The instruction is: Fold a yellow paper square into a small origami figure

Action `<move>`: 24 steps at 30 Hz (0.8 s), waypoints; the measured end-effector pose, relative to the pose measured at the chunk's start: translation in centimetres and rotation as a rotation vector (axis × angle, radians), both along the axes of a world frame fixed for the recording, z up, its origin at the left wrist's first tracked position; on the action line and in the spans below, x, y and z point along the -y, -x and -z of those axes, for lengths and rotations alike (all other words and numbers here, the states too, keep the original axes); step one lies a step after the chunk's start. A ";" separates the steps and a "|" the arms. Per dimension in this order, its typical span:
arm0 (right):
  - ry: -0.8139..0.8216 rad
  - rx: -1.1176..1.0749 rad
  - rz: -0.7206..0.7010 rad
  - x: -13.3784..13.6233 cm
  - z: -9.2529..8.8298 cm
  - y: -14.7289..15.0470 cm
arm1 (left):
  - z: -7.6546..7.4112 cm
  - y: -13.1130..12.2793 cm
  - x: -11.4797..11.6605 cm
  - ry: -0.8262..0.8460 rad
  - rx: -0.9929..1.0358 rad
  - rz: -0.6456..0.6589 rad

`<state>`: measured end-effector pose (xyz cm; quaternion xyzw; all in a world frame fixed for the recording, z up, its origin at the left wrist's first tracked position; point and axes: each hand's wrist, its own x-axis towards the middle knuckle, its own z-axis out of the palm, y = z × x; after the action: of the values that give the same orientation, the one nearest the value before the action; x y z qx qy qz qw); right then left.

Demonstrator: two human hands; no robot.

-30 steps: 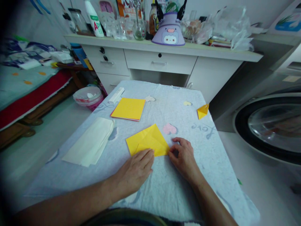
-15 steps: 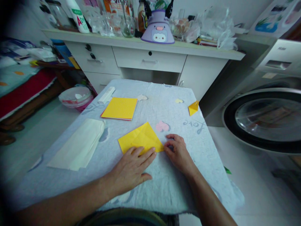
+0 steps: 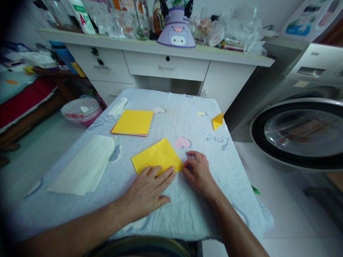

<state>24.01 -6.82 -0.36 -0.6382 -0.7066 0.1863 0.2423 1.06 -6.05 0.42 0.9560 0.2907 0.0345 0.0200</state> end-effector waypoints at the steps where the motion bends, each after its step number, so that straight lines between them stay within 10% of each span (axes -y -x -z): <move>1: -0.010 0.015 0.005 0.0 0.0 0.1 | 0.0 0.0 0.0 0.002 0.004 0.000; 24: -0.051 -0.053 0.039 0.0 0.6 -0.7 | 0.0 0.2 -0.1 0.028 0.023 -0.011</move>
<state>24.69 -6.79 -0.95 -0.6402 -0.6920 0.1804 0.2807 0.82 -5.97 0.40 0.9535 0.2964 0.0415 0.0364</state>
